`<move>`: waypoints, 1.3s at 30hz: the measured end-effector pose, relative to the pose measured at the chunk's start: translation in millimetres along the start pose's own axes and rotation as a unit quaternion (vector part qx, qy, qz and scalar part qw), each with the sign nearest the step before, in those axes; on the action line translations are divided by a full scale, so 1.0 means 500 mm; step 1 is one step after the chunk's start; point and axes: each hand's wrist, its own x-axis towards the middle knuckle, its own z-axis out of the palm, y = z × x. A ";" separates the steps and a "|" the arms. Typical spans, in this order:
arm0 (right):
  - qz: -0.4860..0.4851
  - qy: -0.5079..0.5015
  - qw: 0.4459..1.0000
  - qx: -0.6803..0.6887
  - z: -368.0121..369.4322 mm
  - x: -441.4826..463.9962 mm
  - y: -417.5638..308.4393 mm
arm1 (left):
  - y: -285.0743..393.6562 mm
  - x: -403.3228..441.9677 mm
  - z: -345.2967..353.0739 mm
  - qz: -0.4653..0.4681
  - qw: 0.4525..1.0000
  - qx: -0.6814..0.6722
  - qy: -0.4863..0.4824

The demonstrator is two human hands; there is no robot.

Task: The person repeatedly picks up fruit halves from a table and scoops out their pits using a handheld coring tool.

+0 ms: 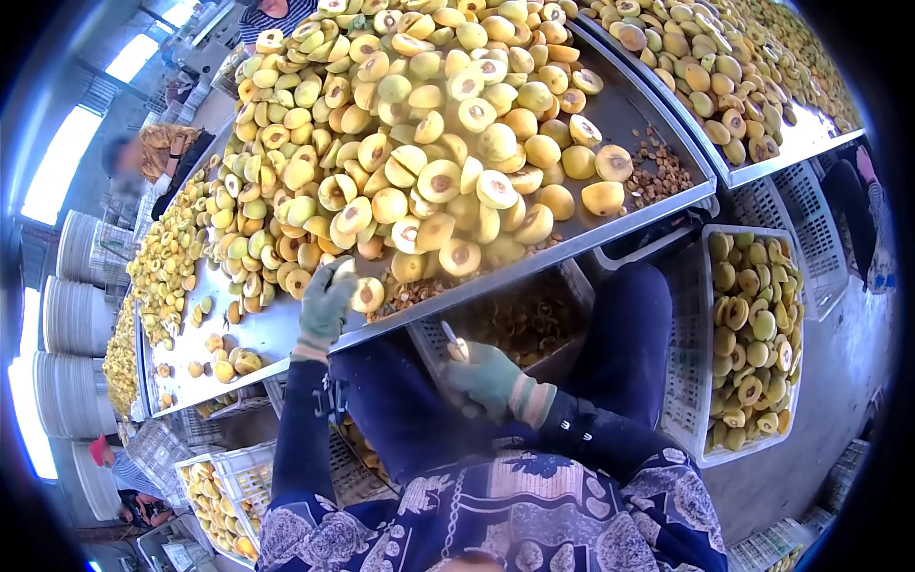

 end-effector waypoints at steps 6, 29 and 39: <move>-0.327 0.070 0.907 -0.255 0.056 0.010 -0.018 | 0.078 -0.163 0.087 -0.044 0.903 -0.419 -0.084; -0.277 0.029 0.884 -0.376 0.038 -0.093 0.003 | 0.165 -0.279 0.216 0.037 0.931 -0.359 -0.048; 0.048 -0.207 0.976 -0.040 0.027 -0.138 -0.058 | 0.133 -0.269 0.220 0.072 0.949 -0.305 -0.029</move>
